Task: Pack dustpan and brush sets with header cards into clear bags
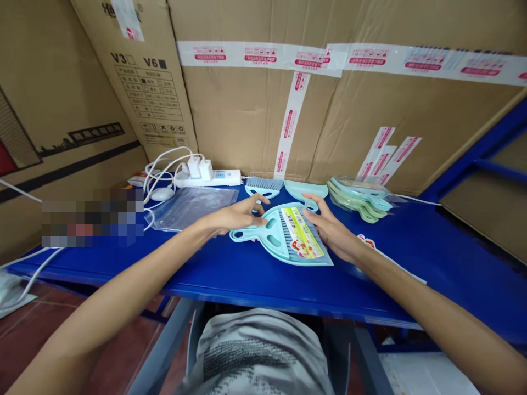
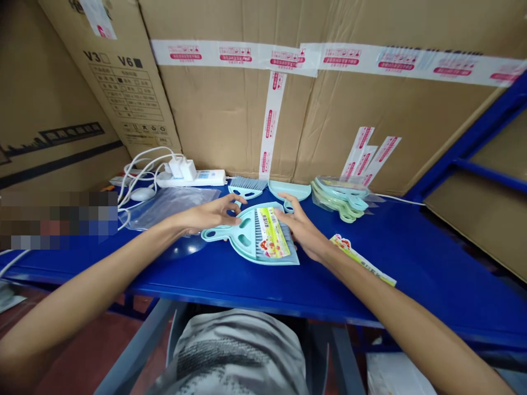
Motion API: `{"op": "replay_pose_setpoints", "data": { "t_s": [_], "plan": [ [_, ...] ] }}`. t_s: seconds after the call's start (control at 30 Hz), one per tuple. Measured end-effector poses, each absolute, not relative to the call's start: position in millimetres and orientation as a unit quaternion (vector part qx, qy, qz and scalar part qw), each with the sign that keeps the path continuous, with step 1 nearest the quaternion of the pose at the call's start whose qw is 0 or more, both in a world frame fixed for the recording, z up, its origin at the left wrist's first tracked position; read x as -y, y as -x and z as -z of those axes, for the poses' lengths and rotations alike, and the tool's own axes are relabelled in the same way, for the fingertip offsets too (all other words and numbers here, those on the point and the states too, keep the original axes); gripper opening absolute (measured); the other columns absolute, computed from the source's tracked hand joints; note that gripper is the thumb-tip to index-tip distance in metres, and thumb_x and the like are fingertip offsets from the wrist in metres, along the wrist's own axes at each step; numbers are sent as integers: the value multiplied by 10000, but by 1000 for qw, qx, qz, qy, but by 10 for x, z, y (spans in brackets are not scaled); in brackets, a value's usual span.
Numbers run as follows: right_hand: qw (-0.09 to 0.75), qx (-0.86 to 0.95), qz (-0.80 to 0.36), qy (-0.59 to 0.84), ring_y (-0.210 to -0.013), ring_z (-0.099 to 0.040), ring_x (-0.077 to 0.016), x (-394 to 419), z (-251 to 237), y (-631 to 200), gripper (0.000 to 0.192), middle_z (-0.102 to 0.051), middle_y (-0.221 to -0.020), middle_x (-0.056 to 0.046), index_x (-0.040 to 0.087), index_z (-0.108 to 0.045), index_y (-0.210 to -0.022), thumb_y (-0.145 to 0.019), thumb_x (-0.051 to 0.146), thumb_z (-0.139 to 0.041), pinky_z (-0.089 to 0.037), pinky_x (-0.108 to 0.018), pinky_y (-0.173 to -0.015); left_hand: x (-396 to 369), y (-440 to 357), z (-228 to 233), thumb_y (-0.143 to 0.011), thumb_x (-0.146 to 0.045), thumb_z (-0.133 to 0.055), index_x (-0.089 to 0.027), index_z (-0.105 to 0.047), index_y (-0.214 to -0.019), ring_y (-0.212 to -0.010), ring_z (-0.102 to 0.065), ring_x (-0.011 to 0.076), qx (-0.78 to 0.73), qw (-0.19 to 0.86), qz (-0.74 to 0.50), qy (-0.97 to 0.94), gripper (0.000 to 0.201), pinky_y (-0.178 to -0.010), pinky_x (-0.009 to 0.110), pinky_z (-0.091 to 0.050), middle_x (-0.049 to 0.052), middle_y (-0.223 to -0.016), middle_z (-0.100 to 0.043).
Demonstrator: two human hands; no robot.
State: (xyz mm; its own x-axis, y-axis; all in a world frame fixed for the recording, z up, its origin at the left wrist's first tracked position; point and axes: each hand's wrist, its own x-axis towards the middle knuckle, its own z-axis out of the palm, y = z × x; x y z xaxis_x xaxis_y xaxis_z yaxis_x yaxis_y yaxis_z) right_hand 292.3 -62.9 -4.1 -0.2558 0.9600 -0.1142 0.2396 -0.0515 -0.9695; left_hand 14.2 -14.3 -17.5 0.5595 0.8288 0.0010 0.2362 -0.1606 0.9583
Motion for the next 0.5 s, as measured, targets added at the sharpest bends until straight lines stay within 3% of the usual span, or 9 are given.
{"op": "replay_pose_setpoints", "data": {
  "t_s": [0.13,0.3,0.37,0.43,0.5],
  "plan": [
    [325,577,-606,441,-544,-608,-137,679,-26,-2926,747,-723,-860,-32,277,-536,-1546,-879,501,-788,-386,-206,-361,46,-160,193,-827,-168,-726,-184,-545,-1283,-744,-617,135,-387,467,-310,-732,491,-663,255,-473,29,-1005,-696],
    [333,617,-585,409,-555,-635,-150,694,-70,-2941,1018,-718,-805,-26,189,-440,-1636,-759,347,-934,-481,-230,-369,-62,-83,83,-996,-252,-579,-163,-559,-1265,-746,-694,177,-456,365,-340,-737,284,-680,272,-514,82,-951,-747],
    [380,615,-559,406,-561,-632,-146,668,-107,-2973,1052,-719,-796,-20,166,-445,-1629,-722,313,-956,-502,-233,-388,-117,69,22,-1056,-327,-495,-138,-614,-1214,-855,-752,256,-558,202,-330,-734,273,-764,336,-559,148,-940,-761],
    [433,608,-525,408,-590,-655,-157,624,-163,-3036,1056,-737,-828,-30,169,-455,-1621,-702,294,-961,-504,-230,-403,-180,253,-15,-1039,-368,-522,-105,-672,-1171,-1053,-753,372,-675,20,-243,-697,330,-889,446,-569,242,-1032,-764],
    [481,598,-491,412,-616,-672,-163,575,-224,-3119,1032,-752,-870,-39,180,-483,-1602,-693,294,-959,-505,-229,-418,-236,401,-21,-982,-364,-600,-75,-718,-1130,-1188,-700,472,-750,-35,-114,-650,346,-950,568,-550,313,-1128,-746]
  ]
}}
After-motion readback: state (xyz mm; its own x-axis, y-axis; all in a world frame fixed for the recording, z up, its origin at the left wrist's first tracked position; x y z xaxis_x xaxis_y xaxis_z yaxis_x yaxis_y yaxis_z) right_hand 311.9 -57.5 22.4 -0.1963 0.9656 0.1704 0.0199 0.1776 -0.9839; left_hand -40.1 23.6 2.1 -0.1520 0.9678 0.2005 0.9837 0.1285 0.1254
